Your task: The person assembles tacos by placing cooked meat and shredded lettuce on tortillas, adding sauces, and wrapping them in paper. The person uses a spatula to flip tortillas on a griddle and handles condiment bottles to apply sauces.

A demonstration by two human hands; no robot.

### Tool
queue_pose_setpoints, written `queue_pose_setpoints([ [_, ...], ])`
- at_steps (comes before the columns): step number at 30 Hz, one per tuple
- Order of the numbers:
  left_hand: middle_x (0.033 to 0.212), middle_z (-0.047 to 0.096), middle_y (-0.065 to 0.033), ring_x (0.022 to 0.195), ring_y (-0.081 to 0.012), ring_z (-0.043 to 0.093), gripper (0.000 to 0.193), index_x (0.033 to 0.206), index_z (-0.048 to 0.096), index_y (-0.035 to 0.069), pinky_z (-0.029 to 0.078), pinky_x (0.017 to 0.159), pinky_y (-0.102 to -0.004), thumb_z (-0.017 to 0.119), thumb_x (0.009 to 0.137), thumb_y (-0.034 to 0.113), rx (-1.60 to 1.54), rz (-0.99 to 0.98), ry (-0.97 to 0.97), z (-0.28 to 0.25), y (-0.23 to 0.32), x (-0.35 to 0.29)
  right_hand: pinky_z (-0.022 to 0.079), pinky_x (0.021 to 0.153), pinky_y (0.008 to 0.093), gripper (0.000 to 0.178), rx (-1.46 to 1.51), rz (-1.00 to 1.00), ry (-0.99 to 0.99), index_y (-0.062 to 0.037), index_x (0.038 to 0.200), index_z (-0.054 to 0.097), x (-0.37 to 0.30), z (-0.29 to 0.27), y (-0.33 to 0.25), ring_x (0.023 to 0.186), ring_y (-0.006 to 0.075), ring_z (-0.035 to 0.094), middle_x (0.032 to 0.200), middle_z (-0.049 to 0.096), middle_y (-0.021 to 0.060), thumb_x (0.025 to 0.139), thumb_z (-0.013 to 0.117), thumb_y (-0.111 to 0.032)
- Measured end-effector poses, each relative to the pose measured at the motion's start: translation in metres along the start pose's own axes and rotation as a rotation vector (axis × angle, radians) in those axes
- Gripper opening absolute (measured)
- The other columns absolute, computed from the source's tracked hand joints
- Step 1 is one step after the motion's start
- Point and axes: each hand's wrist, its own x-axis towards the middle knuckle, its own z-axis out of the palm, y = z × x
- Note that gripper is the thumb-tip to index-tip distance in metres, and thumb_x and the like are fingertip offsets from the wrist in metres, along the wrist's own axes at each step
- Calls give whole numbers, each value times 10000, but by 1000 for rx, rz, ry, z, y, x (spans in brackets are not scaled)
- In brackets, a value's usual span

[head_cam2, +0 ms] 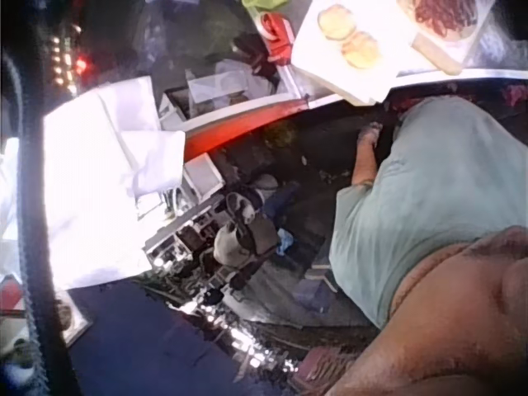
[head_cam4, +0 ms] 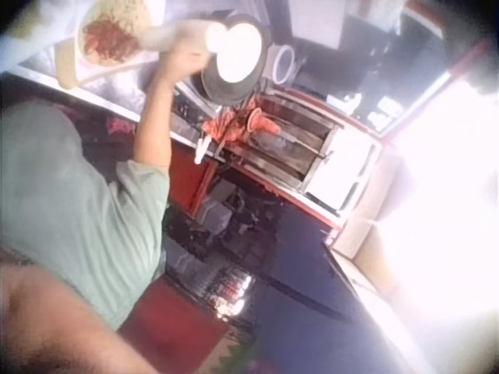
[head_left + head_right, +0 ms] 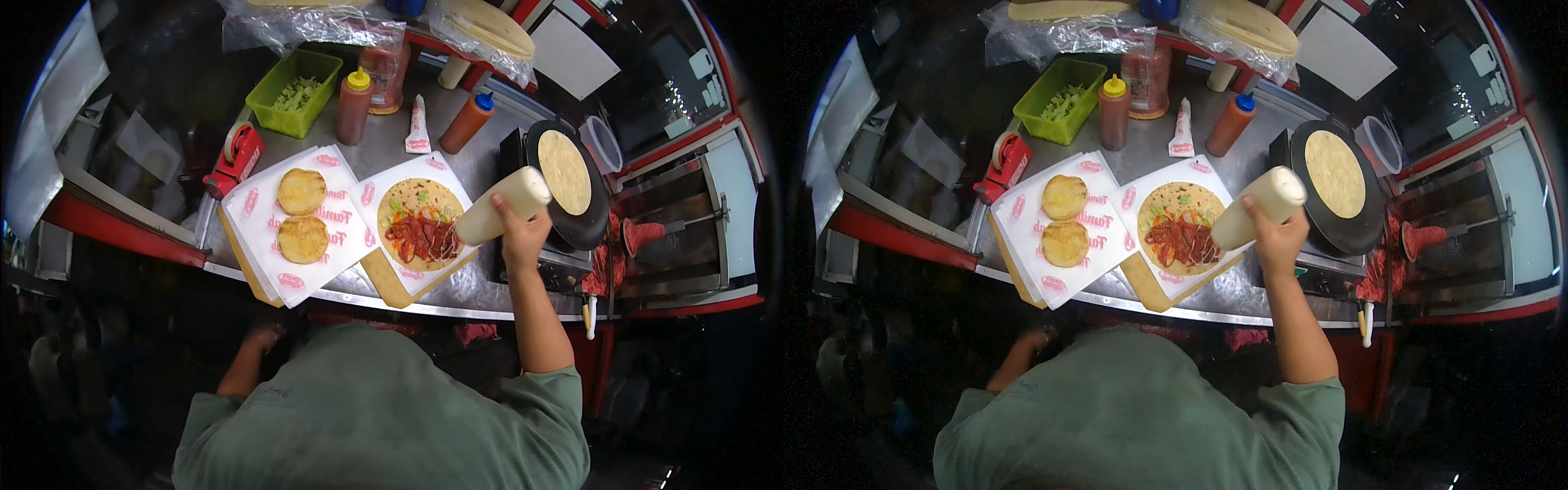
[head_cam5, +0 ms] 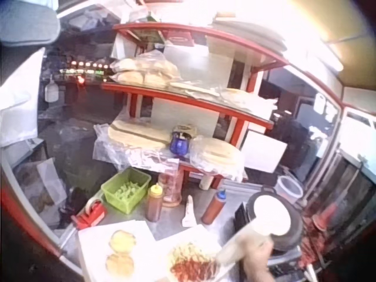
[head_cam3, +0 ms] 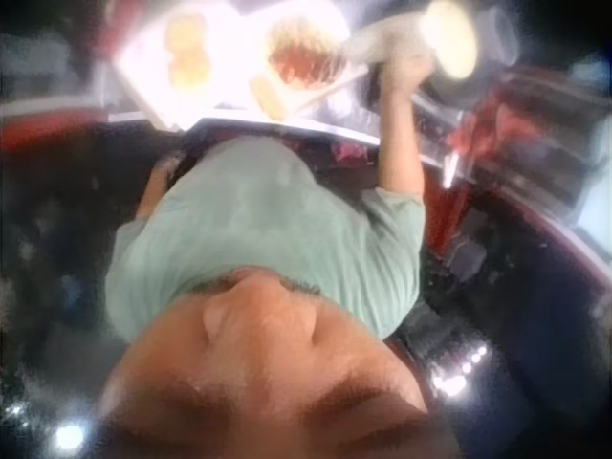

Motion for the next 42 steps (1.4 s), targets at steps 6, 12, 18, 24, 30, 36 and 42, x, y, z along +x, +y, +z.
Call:
queue_pose_setpoints([
  [6,1291,740,-148,1086,-306,731,431,1328,723,140,566,971,-454,449,1113,395,6,-228,-23,15,-68,4,555,892,342,326,-5,16,-50,6,1131,707,-3,15,-3,937,159,698,1013,736,60,902,859,-170],
  [12,1365,691,-184,1219,-340,689,504,1277,733,99,543,1038,-435,371,1116,411,178,-106,68,-1,-60,-9,556,860,316,315,223,101,90,13,1110,711,21,22,5,931,155,696,1048,732,71,902,858,-173],
  [18,1368,690,-163,1253,-368,666,540,1238,738,93,535,1055,-469,328,1110,420,25,-13,264,17,-105,44,571,882,348,400,229,195,82,9,1155,730,23,42,4,948,156,711,1101,755,97,879,885,-236],
  [24,1454,627,-177,1354,-370,589,539,1326,701,119,424,1177,-444,333,1118,454,27,46,207,16,-107,52,583,782,325,310,252,181,68,4,1080,708,20,75,1,846,151,711,1010,745,96,912,851,-213],
  [30,1319,697,-191,1249,-352,652,492,1210,739,102,483,1087,-428,412,1094,451,240,-17,208,22,-109,45,564,900,343,383,143,94,-55,12,1156,724,0,95,8,964,159,709,1056,758,82,860,880,-173],
  [36,1295,718,-194,1195,-357,691,427,1197,752,91,541,1006,-434,462,1092,386,-60,-206,80,19,-69,-10,579,820,328,264,-65,84,-285,-15,1072,743,-6,109,14,928,152,715,1014,758,85,911,845,-198],
  [42,1319,727,-137,1180,-321,704,440,1296,719,103,543,1010,-428,529,1090,443,83,120,297,51,-122,-19,597,984,433,610,843,175,-205,8,1432,460,6,157,-52,1133,284,704,1201,688,167,935,799,-95],
])
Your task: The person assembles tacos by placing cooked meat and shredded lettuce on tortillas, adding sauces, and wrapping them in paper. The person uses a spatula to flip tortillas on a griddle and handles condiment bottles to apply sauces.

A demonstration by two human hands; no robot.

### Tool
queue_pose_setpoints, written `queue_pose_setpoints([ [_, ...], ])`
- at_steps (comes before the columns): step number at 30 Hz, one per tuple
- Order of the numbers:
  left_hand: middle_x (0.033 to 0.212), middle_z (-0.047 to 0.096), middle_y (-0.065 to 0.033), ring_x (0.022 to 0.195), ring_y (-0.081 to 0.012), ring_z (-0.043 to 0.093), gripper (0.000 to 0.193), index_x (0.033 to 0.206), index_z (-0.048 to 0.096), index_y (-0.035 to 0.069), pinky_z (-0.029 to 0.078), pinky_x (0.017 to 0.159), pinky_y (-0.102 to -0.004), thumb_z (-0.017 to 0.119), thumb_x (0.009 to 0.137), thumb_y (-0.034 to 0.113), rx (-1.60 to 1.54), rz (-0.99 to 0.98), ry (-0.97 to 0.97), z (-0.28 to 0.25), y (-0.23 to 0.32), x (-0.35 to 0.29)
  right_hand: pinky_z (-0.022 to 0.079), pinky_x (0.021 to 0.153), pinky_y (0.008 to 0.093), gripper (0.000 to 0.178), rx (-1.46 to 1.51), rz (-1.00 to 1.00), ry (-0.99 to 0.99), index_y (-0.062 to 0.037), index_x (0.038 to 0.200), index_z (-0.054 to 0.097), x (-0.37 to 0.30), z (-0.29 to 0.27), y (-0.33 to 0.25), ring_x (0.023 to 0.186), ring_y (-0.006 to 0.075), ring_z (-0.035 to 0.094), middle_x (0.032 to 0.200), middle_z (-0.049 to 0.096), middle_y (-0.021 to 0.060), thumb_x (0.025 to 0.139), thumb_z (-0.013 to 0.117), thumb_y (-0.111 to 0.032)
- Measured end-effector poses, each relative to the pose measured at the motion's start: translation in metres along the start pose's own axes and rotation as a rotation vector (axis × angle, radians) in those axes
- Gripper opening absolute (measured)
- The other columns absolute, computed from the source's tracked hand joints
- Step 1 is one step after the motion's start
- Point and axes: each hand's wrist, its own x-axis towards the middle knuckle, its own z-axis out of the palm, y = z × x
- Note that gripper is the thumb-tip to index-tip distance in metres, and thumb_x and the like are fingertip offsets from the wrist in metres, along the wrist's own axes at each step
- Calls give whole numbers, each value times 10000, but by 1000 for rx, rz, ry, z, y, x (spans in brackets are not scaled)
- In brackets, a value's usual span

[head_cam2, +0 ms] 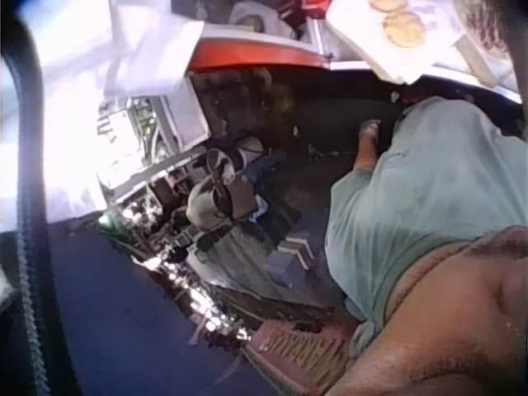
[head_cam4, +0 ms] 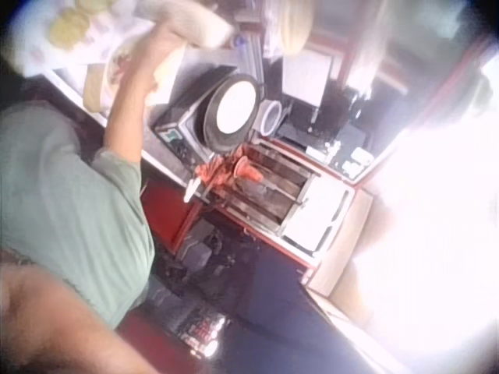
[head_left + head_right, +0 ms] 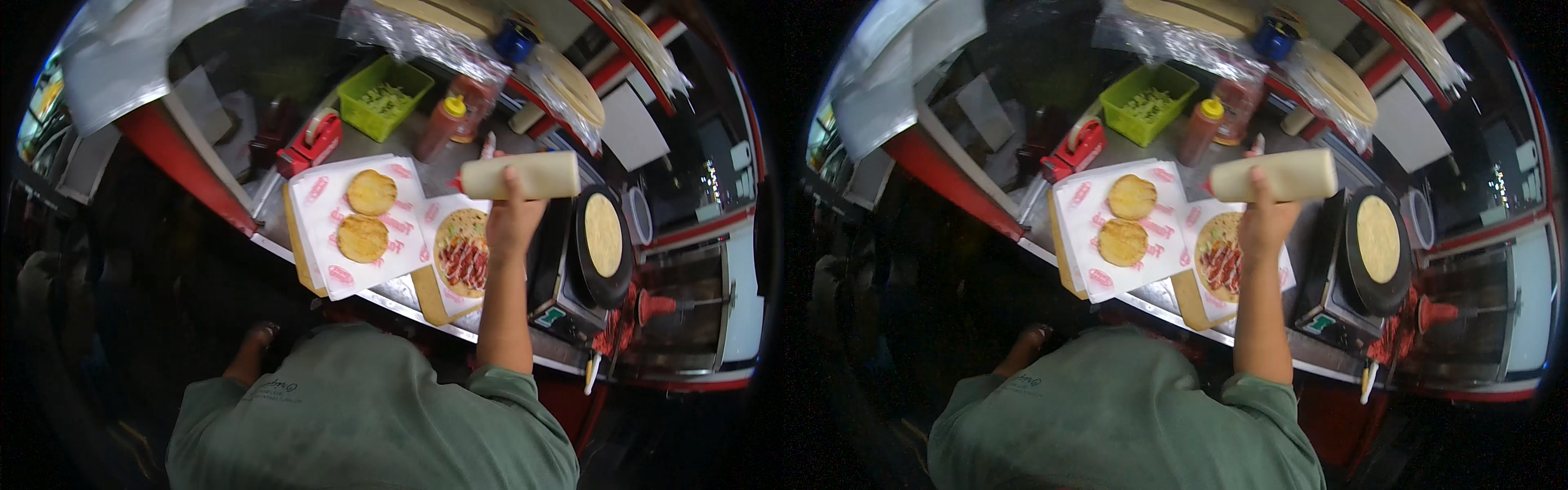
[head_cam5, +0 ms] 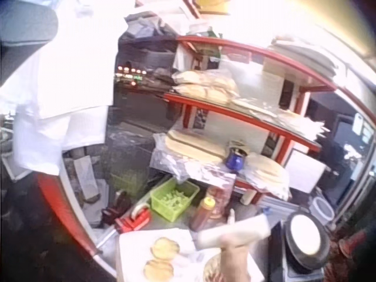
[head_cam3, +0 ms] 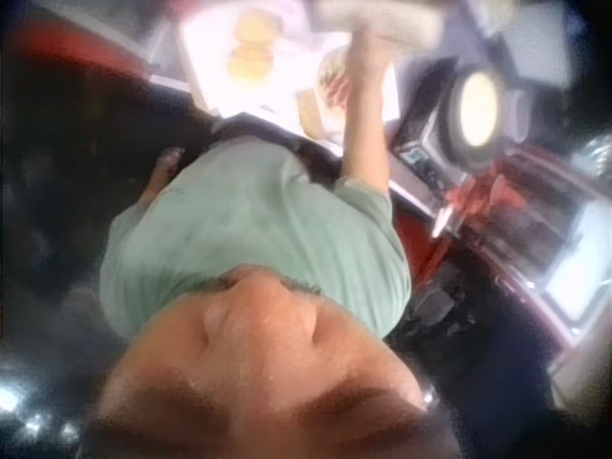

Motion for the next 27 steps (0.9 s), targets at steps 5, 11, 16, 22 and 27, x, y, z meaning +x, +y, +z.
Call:
queue_pose_setpoints([
  [5,1263,741,-114,1140,-271,704,429,1297,689,77,541,993,-390,529,1103,424,-53,-168,-23,-13,36,32,568,1001,414,513,2,248,-59,19,1316,569,-10,38,106,1114,257,702,1188,715,137,887,838,-64],
  [11,1020,724,-71,934,-227,681,291,1081,680,57,537,820,-342,580,1089,330,-1525,-167,87,4,-38,63,551,924,354,381,-189,209,-55,8,1177,647,-15,82,118,987,200,693,1100,725,94,869,861,-59],
  [16,924,717,-25,789,-171,672,232,1093,660,81,516,719,-331,670,1043,308,-1219,-377,272,3,-35,42,551,934,346,380,-275,213,-110,18,1187,656,-22,82,119,1004,185,688,1111,724,96,871,855,-49],
  [22,973,719,-38,850,-184,684,230,1088,640,103,527,761,-351,667,1031,324,-1004,-502,105,10,-43,23,557,923,340,431,-200,167,-18,25,1214,673,1,68,111,1010,183,705,1137,740,109,870,877,-134],
  [27,1043,705,-56,966,-211,673,215,1027,626,105,535,831,-379,644,1014,318,-440,-358,7,6,-34,3,548,923,348,442,-176,147,13,18,1239,636,3,65,103,1040,184,681,1140,714,86,883,864,-108],
])
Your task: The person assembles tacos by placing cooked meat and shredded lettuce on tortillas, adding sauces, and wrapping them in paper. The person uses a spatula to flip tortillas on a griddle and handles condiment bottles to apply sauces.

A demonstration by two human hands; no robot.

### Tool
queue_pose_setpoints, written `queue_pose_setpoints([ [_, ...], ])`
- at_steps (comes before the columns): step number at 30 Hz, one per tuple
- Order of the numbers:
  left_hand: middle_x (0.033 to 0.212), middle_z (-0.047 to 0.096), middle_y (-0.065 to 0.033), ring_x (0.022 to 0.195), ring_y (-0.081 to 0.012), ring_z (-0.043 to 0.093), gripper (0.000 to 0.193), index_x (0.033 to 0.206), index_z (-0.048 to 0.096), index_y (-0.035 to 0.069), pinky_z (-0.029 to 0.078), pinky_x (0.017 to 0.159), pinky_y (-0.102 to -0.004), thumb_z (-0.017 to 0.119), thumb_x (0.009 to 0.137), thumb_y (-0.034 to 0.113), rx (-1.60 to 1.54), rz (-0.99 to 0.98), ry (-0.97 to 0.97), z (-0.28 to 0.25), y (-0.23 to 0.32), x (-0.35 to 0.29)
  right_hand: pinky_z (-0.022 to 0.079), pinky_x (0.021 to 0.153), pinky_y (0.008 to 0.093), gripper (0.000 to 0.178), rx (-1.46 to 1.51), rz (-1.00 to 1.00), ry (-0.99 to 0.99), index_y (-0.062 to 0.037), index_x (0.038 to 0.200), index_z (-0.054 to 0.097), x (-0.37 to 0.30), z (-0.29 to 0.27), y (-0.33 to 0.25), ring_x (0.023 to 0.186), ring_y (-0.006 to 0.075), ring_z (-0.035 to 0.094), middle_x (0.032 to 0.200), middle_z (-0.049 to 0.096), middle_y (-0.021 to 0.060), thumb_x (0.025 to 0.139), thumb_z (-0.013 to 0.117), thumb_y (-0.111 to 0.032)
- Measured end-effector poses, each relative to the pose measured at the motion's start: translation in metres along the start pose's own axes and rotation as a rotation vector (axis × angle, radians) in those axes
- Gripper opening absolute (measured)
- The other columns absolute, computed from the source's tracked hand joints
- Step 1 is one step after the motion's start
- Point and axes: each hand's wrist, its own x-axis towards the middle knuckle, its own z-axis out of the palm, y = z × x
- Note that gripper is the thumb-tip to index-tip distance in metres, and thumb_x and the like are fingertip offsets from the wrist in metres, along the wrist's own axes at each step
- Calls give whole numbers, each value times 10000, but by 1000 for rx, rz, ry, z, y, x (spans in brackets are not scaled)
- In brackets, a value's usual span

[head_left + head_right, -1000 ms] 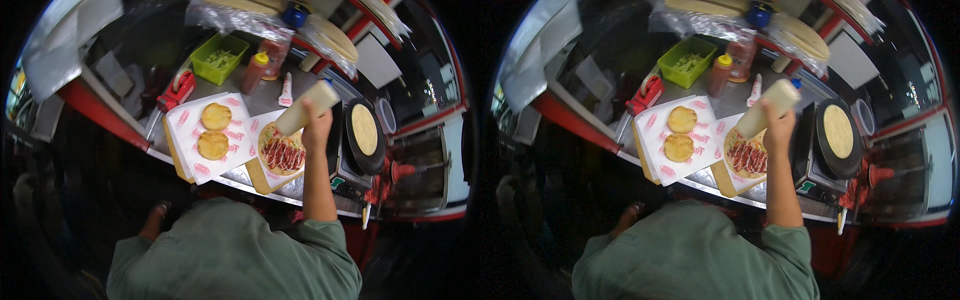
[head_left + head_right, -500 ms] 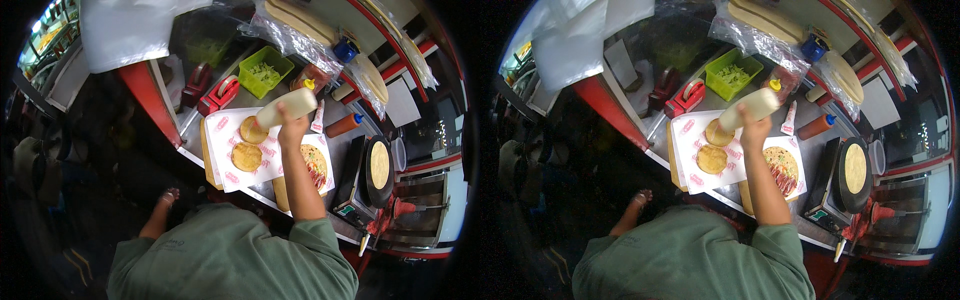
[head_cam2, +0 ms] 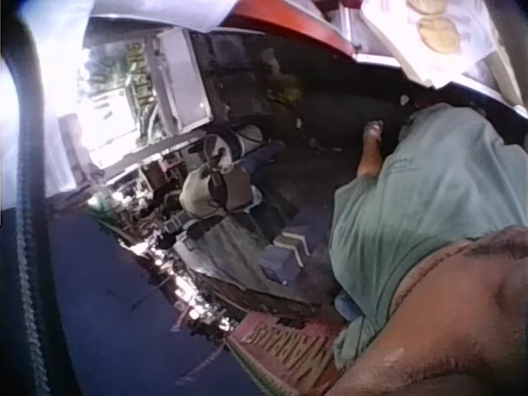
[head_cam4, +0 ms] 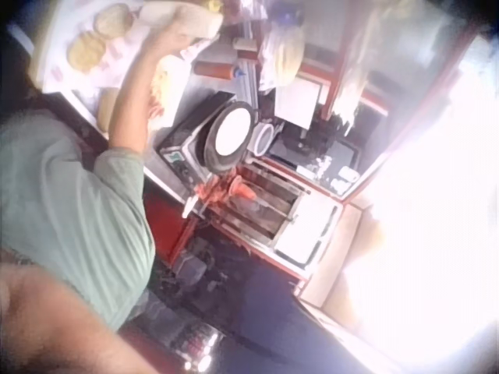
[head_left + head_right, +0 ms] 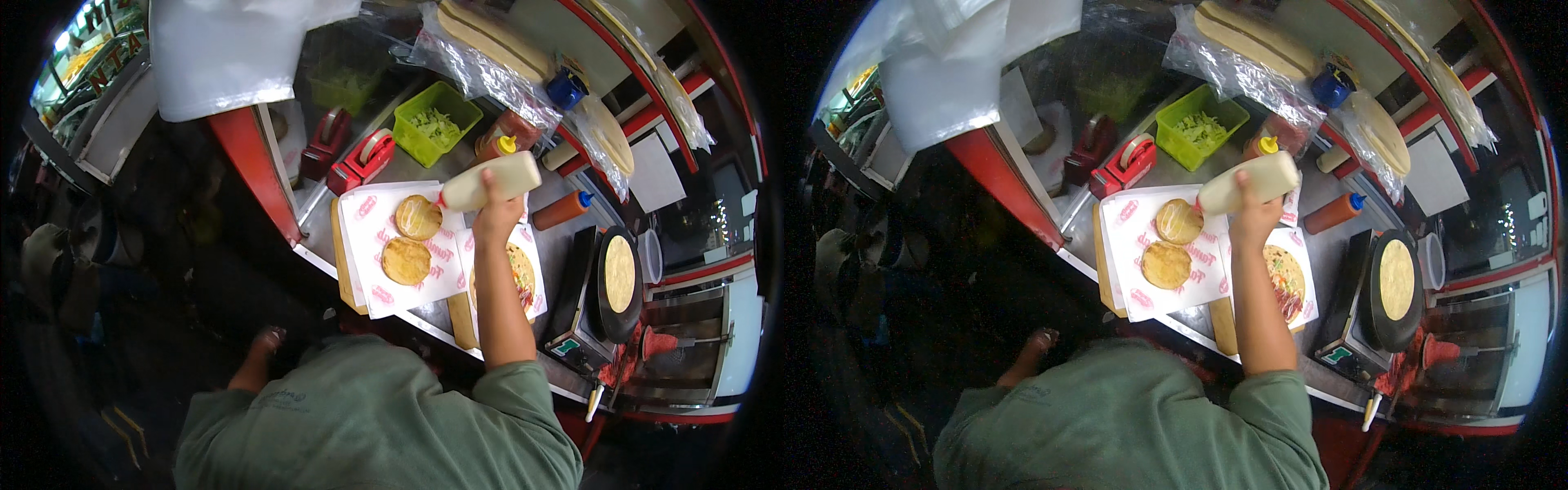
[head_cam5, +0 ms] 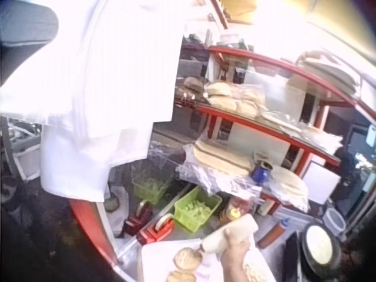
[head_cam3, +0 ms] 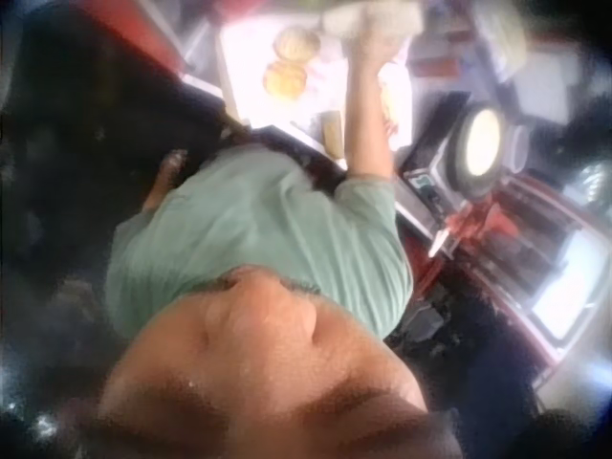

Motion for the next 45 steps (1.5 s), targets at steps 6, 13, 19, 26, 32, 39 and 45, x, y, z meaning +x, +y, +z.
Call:
queue_pose_setpoints([
  [6,1021,651,-71,998,-207,612,289,980,681,99,513,882,-377,594,1014,373,-179,-168,5,-10,46,-14,559,927,349,401,-127,-46,9,27,1173,682,-3,-4,-1,1021,184,704,1092,748,113,879,876,-165],
  [13,1094,678,-50,1055,-207,628,291,1068,682,116,516,926,-386,596,1028,392,-146,-108,51,-2,35,-7,582,872,342,375,-198,-134,-10,22,1177,684,-7,-15,7,953,189,723,1093,752,114,895,860,-153],
  [19,1157,701,-32,1104,-206,642,308,1144,683,131,518,964,-394,597,1040,408,-93,-77,77,-3,21,-5,586,824,333,322,-300,-136,-84,15,1129,686,-16,-14,6,914,177,719,1048,749,103,907,842,-157],
  [26,1164,715,-27,1113,-211,648,295,1191,670,141,505,971,-403,616,1037,387,228,75,28,13,-24,33,571,934,382,421,-298,48,-211,35,1190,654,-60,-27,-8,1026,211,698,1105,726,108,869,871,-129],
  [32,1276,724,-102,1208,-293,655,314,1210,723,107,499,1044,-404,575,1040,325,289,87,-66,17,-18,42,570,909,346,392,-209,110,-101,45,1196,658,-52,-31,-12,973,203,713,1100,736,112,889,846,-109],
  [39,1580,547,-91,1455,-311,515,447,1430,639,133,416,1211,-394,600,1062,384,150,-29,-99,15,12,35,585,813,309,287,-81,127,-107,8,1107,708,-47,-11,-21,897,172,726,1037,757,101,906,839,-150],
  [45,1648,466,-88,1542,-268,396,589,1553,520,145,302,1284,-388,501,1087,505,658,276,-152,-8,14,35,604,848,350,329,18,134,-68,16,1156,699,-39,-1,-8,961,190,740,1065,758,116,916,826,-170],
])
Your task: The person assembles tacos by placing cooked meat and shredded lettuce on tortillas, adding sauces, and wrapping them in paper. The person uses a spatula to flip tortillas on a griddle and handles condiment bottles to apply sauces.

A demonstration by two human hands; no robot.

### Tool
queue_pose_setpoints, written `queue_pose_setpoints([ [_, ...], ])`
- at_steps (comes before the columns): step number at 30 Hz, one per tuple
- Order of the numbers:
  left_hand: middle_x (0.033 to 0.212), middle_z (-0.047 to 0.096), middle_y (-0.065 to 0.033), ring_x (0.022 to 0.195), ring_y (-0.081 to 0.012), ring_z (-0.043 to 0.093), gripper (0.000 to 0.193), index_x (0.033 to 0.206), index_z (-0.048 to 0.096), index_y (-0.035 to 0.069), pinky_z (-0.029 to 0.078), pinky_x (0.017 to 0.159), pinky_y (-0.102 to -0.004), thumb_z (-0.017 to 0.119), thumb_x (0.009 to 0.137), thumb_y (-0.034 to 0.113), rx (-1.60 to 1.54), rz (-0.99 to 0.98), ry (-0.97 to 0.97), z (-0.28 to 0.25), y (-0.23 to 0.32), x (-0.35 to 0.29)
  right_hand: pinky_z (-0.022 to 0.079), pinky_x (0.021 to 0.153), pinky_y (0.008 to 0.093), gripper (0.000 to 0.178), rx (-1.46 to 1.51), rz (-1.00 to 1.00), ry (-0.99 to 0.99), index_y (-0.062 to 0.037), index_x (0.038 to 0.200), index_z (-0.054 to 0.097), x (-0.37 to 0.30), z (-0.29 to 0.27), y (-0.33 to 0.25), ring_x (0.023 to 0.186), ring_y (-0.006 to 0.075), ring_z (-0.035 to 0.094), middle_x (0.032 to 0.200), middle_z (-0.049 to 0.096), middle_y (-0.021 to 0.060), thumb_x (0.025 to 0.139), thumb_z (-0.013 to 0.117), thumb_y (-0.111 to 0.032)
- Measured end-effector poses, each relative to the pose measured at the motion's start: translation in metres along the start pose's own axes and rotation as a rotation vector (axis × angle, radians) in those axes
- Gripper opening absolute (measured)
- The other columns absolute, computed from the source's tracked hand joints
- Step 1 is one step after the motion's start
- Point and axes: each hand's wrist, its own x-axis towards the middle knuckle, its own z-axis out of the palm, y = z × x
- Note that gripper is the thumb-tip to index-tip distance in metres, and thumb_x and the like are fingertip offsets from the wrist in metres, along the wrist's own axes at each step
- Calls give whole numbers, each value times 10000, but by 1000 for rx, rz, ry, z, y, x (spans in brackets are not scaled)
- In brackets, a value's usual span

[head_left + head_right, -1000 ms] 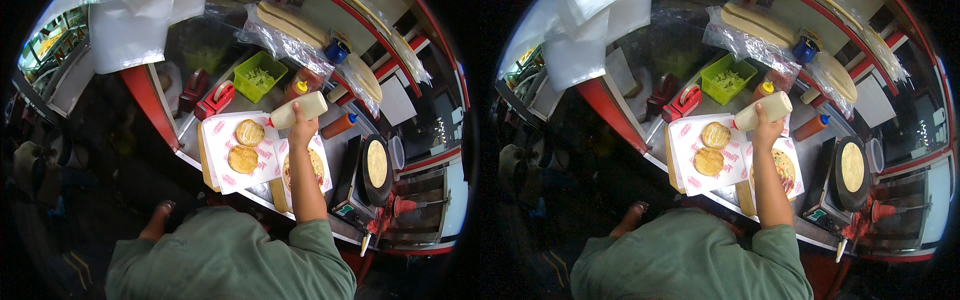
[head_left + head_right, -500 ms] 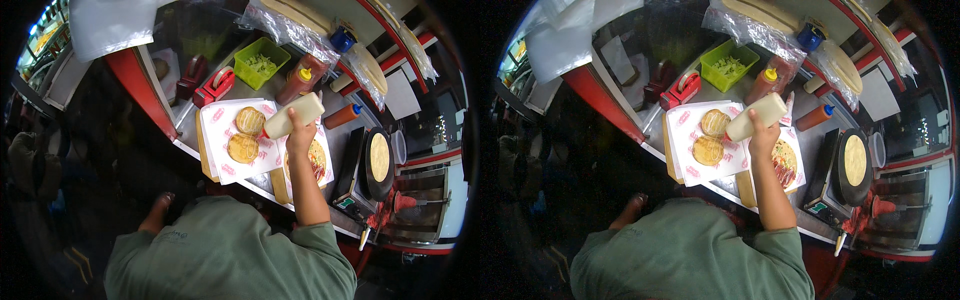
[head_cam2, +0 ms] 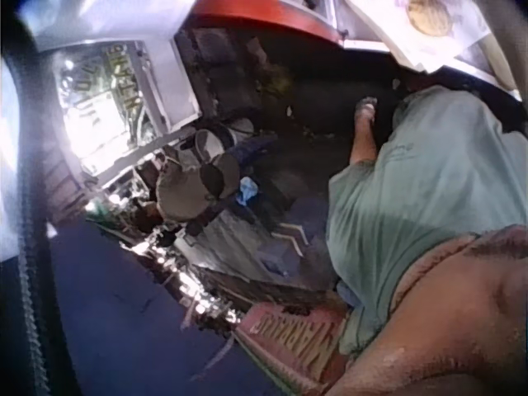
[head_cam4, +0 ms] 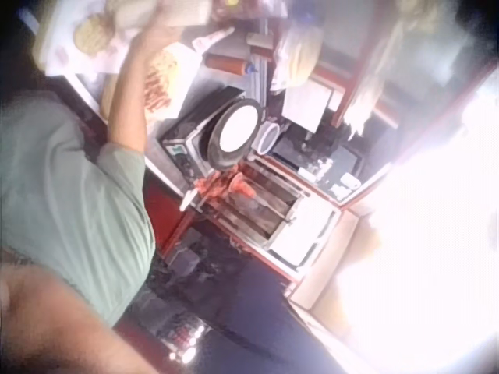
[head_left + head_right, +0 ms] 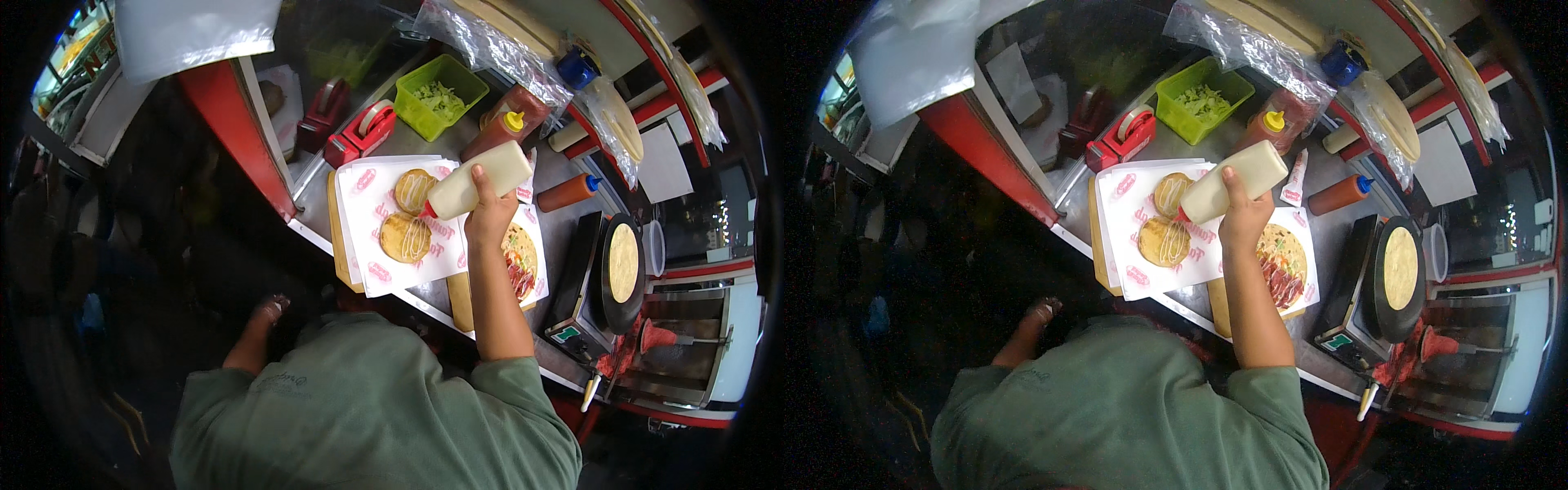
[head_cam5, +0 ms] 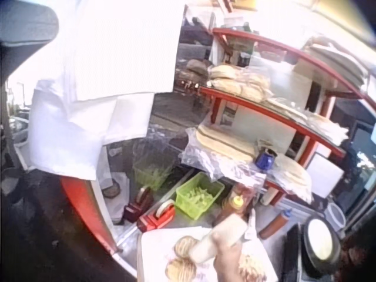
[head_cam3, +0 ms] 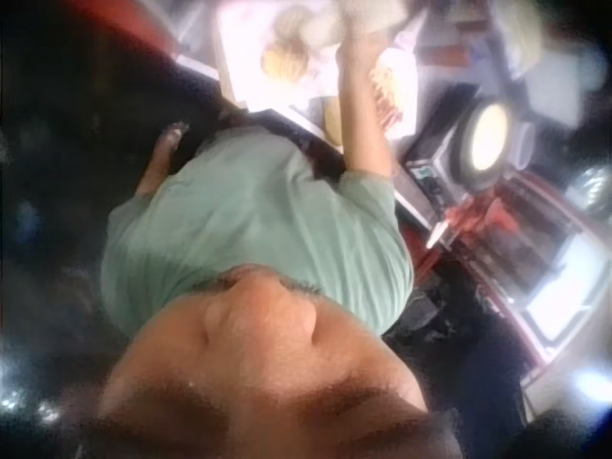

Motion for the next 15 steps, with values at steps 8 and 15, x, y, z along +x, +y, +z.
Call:
queue_pose_setpoints([
  [8,1548,572,-158,1421,-344,537,600,1513,558,91,408,1197,-419,516,1091,515,-360,73,10,-112,106,-69,575,916,353,420,-164,85,-27,17,1164,735,-7,23,14,1008,186,731,1087,778,111,883,877,-261],
  [15,1403,675,-181,1296,-339,641,548,1471,574,30,481,1119,-405,550,1100,433,-523,420,-64,-245,228,-187,537,1020,367,517,-174,154,-51,18,1270,711,-1,27,15,1112,196,716,1179,773,115,865,893,-247],
])
